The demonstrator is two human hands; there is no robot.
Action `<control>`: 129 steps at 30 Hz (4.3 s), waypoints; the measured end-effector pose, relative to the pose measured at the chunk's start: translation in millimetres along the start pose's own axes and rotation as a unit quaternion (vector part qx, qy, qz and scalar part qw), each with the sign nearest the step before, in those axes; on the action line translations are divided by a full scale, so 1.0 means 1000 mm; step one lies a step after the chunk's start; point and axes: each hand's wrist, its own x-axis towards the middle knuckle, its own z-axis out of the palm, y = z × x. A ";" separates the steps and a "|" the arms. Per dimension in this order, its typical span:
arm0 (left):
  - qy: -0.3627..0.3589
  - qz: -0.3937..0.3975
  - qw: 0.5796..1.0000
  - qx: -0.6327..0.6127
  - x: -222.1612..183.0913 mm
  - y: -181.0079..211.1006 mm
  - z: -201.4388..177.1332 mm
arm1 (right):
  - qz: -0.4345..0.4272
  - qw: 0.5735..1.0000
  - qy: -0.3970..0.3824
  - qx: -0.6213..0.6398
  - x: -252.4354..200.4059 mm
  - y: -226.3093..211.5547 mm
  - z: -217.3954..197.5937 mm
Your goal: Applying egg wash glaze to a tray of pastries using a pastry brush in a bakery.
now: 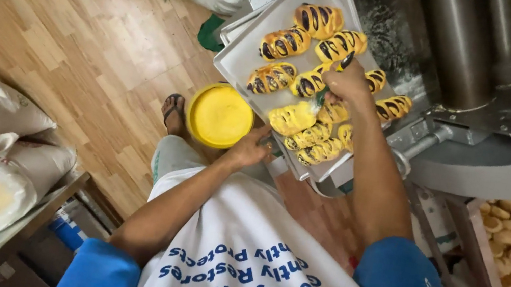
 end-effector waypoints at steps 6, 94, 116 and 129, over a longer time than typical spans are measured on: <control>-0.009 0.009 0.999 0.037 -0.014 0.022 -0.006 | -0.001 0.998 -0.065 -0.005 -0.007 -0.017 0.051; -0.096 0.047 0.994 -0.025 0.043 0.009 -0.139 | -0.368 0.673 0.609 0.199 -0.009 0.094 0.164; 0.040 0.016 0.999 -0.024 0.025 0.021 -0.107 | -0.350 0.879 0.316 0.068 0.014 0.108 0.045; 0.133 0.018 0.988 -0.082 0.002 0.026 -0.063 | -0.126 0.983 0.130 -0.003 0.061 0.043 -0.045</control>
